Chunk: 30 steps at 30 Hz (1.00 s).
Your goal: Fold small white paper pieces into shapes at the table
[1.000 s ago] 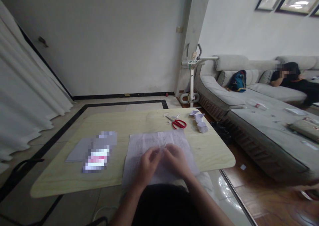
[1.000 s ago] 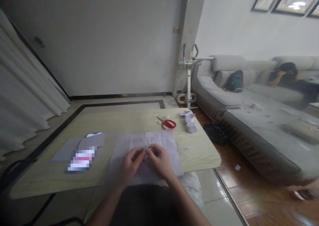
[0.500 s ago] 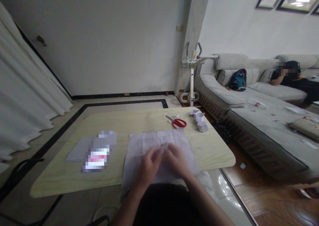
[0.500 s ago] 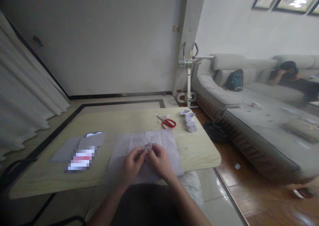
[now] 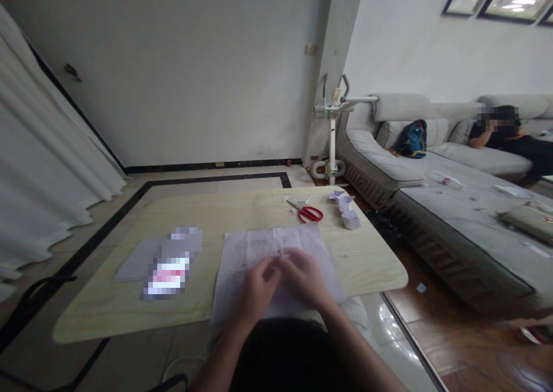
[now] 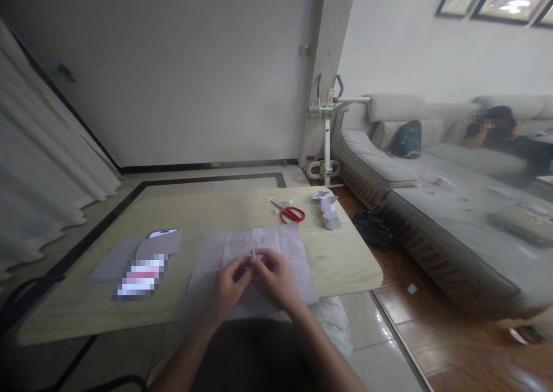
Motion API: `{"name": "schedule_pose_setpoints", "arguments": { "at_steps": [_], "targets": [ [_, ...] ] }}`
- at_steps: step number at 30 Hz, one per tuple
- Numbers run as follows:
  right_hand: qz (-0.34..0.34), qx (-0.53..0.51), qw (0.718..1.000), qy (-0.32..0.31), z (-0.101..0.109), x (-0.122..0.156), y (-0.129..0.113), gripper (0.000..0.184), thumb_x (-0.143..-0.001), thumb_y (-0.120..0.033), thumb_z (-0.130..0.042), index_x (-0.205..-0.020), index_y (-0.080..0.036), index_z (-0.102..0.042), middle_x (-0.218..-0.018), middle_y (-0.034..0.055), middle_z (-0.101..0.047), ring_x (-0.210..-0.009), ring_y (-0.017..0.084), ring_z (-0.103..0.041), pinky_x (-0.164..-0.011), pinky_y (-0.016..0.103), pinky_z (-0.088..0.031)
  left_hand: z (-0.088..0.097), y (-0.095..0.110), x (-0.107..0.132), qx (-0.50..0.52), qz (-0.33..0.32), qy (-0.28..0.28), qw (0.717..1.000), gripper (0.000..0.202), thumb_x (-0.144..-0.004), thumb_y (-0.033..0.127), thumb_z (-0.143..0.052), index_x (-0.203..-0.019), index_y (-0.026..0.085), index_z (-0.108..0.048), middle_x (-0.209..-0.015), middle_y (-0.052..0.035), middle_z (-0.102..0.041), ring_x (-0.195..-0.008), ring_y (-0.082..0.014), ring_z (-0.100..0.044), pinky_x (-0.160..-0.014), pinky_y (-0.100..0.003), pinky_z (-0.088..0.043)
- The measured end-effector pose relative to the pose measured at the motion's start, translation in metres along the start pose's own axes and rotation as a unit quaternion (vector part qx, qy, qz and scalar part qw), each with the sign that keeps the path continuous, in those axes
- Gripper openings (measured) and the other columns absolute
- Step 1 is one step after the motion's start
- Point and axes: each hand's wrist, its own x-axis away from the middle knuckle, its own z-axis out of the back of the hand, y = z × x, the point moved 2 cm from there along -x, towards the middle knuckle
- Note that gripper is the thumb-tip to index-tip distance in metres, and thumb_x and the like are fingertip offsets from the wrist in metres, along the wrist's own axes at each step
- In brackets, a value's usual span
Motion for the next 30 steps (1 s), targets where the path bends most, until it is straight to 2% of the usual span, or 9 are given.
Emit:
{"name": "schedule_pose_setpoints", "arguments": {
  "at_steps": [13,24,30],
  "targets": [
    [0.004,0.016,1.0,0.007,0.0008,-0.0001,0.0027,0.024,-0.084,-0.033,-0.059,-0.097,-0.015,-0.066,-0.071,0.0023,-0.065,-0.062,0.015,-0.057,-0.056,0.025,-0.045,0.0006,0.0022,0.0035,0.034,-0.004,-0.016,0.999,0.026,-0.089,0.036,-0.054,-0.103,0.018,-0.066,-0.103,-0.0079,-0.072,-0.097,-0.0234,-0.066,-0.084,-0.031,-0.051],
    [0.023,0.042,0.999,0.019,0.0007,-0.0008,0.0016,0.021,-0.083,-0.029,-0.058,-0.094,-0.014,-0.068,-0.079,0.0051,-0.07,-0.071,0.018,-0.061,-0.063,0.026,-0.048,-0.0006,-0.0007,0.0028,0.04,-0.001,-0.006,0.999,0.027,-0.089,0.038,-0.053,-0.104,0.018,-0.066,-0.103,-0.0078,-0.071,-0.096,-0.0225,-0.066,-0.083,-0.031,-0.051],
    [0.045,0.039,0.998,0.001,0.0008,-0.0008,-0.0047,0.019,-0.085,-0.023,-0.053,-0.091,-0.015,-0.069,-0.08,0.0047,-0.07,-0.072,0.018,-0.062,-0.064,0.026,-0.048,-0.0016,-0.003,0.0022,0.036,-0.023,0.007,0.999,0.025,-0.089,0.035,-0.054,-0.103,0.019,-0.067,-0.1,-0.0066,-0.072,-0.092,-0.021,-0.067,-0.08,-0.029,-0.052]
  ]
}}
